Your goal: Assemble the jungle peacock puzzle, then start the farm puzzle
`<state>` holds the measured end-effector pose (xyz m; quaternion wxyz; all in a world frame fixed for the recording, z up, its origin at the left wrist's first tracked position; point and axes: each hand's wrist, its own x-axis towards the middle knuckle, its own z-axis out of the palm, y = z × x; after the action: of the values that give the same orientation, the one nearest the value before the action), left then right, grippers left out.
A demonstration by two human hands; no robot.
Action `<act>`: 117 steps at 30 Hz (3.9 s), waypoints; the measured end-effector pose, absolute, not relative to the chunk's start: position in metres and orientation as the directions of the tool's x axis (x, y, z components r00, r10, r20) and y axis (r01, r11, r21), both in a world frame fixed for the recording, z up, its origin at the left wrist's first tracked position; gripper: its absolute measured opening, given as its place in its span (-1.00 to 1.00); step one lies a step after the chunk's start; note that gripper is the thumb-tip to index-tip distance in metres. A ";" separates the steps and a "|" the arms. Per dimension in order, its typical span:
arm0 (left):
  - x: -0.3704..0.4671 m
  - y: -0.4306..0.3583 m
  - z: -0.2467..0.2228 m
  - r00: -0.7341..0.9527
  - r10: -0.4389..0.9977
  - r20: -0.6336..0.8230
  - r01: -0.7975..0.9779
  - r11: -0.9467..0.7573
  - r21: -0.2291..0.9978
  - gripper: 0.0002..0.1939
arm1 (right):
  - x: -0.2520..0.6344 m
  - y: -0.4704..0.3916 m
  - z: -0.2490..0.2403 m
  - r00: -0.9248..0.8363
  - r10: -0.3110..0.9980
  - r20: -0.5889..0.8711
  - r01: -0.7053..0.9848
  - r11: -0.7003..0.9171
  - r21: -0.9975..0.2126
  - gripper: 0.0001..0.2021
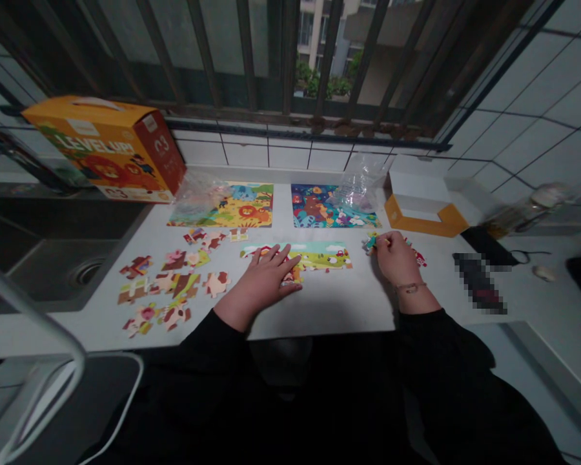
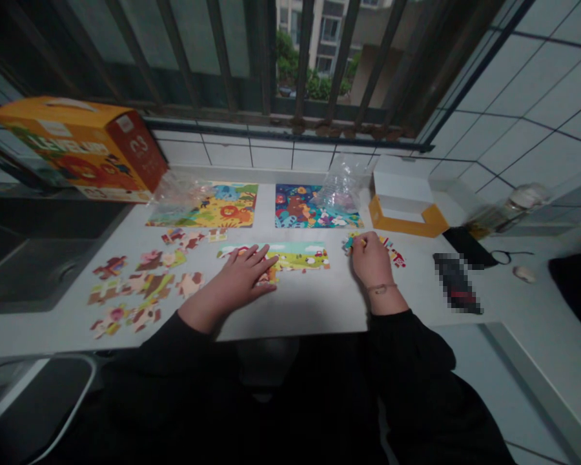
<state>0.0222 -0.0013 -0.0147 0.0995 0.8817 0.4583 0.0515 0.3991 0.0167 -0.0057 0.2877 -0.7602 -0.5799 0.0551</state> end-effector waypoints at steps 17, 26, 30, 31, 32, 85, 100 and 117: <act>0.025 0.009 -0.006 0.684 0.728 -0.055 0.699 -0.631 0.336 -0.19 | 0.263 -0.046 -0.022 0.026 1.000 0.007 0.233 0.000 -0.972 -0.53; 0.022 0.031 -0.015 0.604 0.781 0.160 0.690 -0.613 0.384 -0.37 | 0.270 -0.047 -0.026 0.087 0.996 -0.032 0.237 -0.052 -0.970 -0.52; 0.003 0.019 -0.017 0.502 0.775 0.383 0.632 -0.632 0.449 -0.62 | 0.261 -0.053 -0.028 0.034 0.992 -0.121 0.200 -0.126 -0.972 -0.57; -0.001 0.015 -0.019 0.481 0.785 0.390 0.646 -0.618 0.448 -0.68 | 0.258 -0.055 -0.028 0.018 0.990 -0.138 0.181 -0.139 -0.974 -0.58; -0.004 0.011 -0.020 0.470 0.795 0.382 0.662 -0.604 0.443 -0.72 | 0.255 -0.056 -0.028 -0.002 0.988 -0.153 0.161 -0.150 -0.975 -0.59; 0.005 -0.037 -0.026 0.591 0.770 0.241 0.680 -0.636 0.364 -0.50 | 0.307 -0.115 -0.019 -0.152 0.942 0.298 0.872 0.270 -0.408 -0.86; 0.012 -0.040 -0.019 0.600 0.753 0.269 0.659 -0.656 0.367 -0.53 | 0.469 -0.116 -0.026 0.252 0.943 0.219 0.955 -0.205 -0.216 -0.42; 0.018 -0.059 -0.016 0.584 0.776 0.236 0.690 -0.629 0.358 -0.54 | 0.494 -0.112 -0.037 0.248 0.962 0.118 0.945 -0.213 -0.247 -0.48</act>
<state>0.0178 -0.0587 -0.0160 0.1146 0.8826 0.4155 0.1877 0.4938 -0.1122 -0.0370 0.1346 -0.7783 -0.6126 0.0302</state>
